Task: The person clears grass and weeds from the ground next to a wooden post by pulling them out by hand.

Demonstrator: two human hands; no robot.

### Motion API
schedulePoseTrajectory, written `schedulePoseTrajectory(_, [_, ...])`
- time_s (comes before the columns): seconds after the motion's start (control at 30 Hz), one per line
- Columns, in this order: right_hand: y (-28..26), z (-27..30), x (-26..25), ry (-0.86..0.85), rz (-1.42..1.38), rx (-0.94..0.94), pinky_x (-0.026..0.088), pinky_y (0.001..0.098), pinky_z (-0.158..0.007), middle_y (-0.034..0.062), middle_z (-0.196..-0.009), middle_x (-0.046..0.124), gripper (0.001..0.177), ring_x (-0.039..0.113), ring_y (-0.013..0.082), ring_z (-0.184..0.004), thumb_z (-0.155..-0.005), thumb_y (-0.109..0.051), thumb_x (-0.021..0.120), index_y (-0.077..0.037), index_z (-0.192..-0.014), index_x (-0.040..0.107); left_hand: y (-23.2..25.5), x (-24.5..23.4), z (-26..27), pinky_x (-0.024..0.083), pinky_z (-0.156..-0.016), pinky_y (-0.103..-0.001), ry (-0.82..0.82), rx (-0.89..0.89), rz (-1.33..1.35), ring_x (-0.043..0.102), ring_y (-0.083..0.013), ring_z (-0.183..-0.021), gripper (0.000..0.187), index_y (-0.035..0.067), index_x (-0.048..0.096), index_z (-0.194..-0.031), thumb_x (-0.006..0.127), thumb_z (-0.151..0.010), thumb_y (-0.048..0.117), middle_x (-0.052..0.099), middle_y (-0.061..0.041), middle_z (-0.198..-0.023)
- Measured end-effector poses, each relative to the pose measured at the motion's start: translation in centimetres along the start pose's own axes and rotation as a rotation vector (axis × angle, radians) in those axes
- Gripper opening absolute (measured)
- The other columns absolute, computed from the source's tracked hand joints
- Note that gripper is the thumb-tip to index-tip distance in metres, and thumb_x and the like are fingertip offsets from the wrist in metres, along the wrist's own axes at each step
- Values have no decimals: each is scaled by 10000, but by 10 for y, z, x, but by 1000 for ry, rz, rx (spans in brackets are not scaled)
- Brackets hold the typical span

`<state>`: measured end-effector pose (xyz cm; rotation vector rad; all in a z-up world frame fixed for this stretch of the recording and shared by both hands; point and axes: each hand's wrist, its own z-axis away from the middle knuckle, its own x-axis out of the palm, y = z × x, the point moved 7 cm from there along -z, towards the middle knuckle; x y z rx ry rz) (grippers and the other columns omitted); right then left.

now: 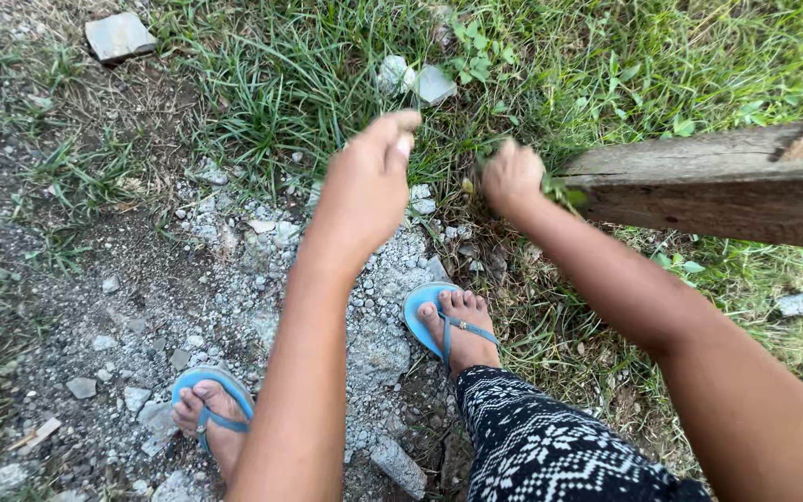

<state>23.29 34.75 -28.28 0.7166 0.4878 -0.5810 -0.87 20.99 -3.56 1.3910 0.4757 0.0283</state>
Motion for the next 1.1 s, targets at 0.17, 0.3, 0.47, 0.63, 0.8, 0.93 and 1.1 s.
schedulePoseTrajectory(0.17, [47, -85, 18, 142, 109, 120, 548, 297, -540, 279, -1567, 323, 511, 640, 143, -750, -970, -225, 553, -55, -1443, 461, -24, 28, 15, 560, -905, -408, -98, -172, -27, 742, -328, -1045, 319, 104, 657, -1289, 508, -1011, 150, 752, -182, -1127])
schedulePoseTrajectory(0.3, [76, -116, 48, 188, 160, 329, 532, 458, -703, 326, -1346, 586, 514, 686, 349, -945, -1019, -351, 508, -152, -1483, 414, -23, 35, 10, 553, -849, -440, -124, -190, -101, 723, -377, -963, 322, 122, 667, -1291, 516, -1009, 159, 740, -213, -1076])
schedulePoseTrajectory(0.47, [88, -110, 76, -191, 161, 248, 526, 430, -795, 96, -1223, 806, 370, 735, 228, -999, -1057, -312, 577, -82, -1284, 756, -23, 29, 7, 559, -812, -441, -138, -229, -80, 739, -361, -898, 350, 129, 651, -1305, 487, -998, 149, 746, -208, -1031])
schedulePoseTrajectory(0.63, [85, -93, 53, -51, 8, 180, 581, 454, -816, 63, -1211, 765, 290, 737, 255, -1086, -1004, -262, 620, -134, -1212, 775, -20, 16, 6, 554, -812, -440, -119, -208, -103, 734, -359, -904, 328, 119, 651, -1300, 491, -1018, 170, 746, -209, -1034])
schedulePoseTrajectory(0.8, [85, -87, 42, -76, -134, 146, 581, 393, -868, 62, -1285, 727, 291, 710, 249, -1158, -991, -218, 609, -172, -1234, 762, -27, 17, 9, 553, -815, -461, -201, -385, -155, 733, -383, -844, 353, 159, 640, -1329, 465, -1024, 188, 737, -235, -972])
schedulePoseTrajectory(0.93, [83, -75, 36, -92, -188, 143, 573, 383, -897, 92, -1285, 731, 289, 706, 267, -1166, -965, -231, 648, -149, -1210, 776, -17, 16, 0, 545, -879, -463, -144, -209, -161, 710, -384, -1018, 341, 120, 646, -1310, 477, -1018, 159, 733, -215, -1122])
schedulePoseTrajectory(1.1, [82, -66, 21, -95, -293, 184, 564, 388, -914, 109, -1267, 738, 278, 709, 282, -1157, -947, -201, 659, -130, -1188, 779, -12, 18, -3, 538, -917, -441, -151, -226, -125, 702, -361, -1088, 342, 125, 634, -1318, 458, -1026, 153, 725, -189, -1190])
